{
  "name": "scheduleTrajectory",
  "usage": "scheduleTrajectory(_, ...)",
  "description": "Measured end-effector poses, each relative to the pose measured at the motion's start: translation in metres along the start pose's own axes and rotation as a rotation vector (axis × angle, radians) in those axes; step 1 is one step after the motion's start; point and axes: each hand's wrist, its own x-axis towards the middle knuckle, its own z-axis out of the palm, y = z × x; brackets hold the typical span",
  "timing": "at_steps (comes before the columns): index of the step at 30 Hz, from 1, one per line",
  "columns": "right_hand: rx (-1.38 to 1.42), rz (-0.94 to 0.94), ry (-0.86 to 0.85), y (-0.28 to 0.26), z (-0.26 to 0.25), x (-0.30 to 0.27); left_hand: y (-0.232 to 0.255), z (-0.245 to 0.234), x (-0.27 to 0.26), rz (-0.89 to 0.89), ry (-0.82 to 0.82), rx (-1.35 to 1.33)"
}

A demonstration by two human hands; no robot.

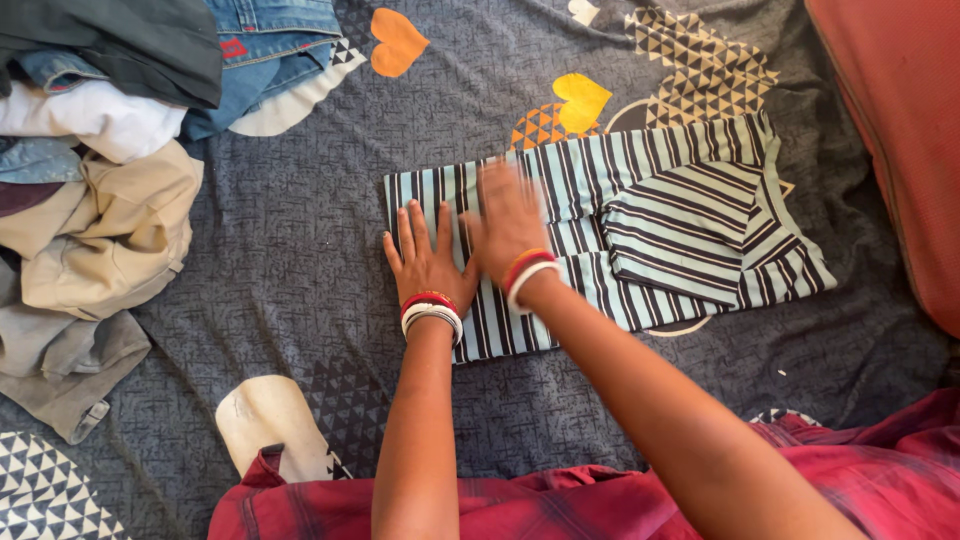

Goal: The person folds a gray polo shirt and places it into an open suitcase. Then the person folds a striped long-sleeve shirt on the floor, smoothing and aligning it before folding it into a compact rectangle.

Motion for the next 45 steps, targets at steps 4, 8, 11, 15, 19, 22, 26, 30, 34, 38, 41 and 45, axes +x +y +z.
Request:
scheduleTrajectory(4,-0.017,-0.112,-0.158,-0.035,0.016,0.004,-0.005,0.012,0.003,0.061,0.121,0.047)
scheduleTrajectory(8,-0.079,0.149,-0.140,-0.020,0.009,0.009,-0.007,0.020,0.003,0.012,0.109,-0.034)
scheduleTrajectory(11,-0.160,0.267,0.015,0.011,-0.004,0.000,-0.006,0.022,0.002,0.039,0.174,-0.027)
scheduleTrajectory(15,-0.181,0.346,0.083,0.011,-0.001,-0.009,-0.006,0.023,0.000,0.039,0.182,-0.027)
scheduleTrajectory(19,-0.027,0.095,-0.059,-0.021,0.012,-0.024,-0.005,0.019,0.005,0.029,0.121,-0.013)
scheduleTrajectory(22,-0.024,0.063,-0.092,-0.023,0.014,-0.030,-0.006,0.021,0.005,0.021,0.109,0.004)
scheduleTrajectory(26,-0.120,0.055,-0.062,0.006,0.002,-0.046,-0.005,0.024,0.002,0.012,0.096,-0.014)
scheduleTrajectory(30,-0.185,0.051,-0.055,0.018,-0.012,-0.060,-0.002,0.016,0.002,-0.050,0.099,-0.068)
scheduleTrajectory(34,-0.205,-0.010,-0.167,0.032,-0.026,-0.067,0.004,0.016,-0.012,-0.279,0.168,-0.177)
scheduleTrajectory(38,-0.033,-0.036,-0.258,0.055,-0.036,-0.071,-0.016,0.023,-0.018,-0.604,0.091,-0.325)
scheduleTrajectory(41,0.131,-0.011,-0.169,0.078,-0.051,-0.083,-0.045,0.025,-0.005,-0.709,-0.077,-0.513)
scheduleTrajectory(45,0.321,-0.020,0.059,0.105,-0.072,-0.093,-0.055,0.024,0.013,-0.519,-0.027,-0.555)
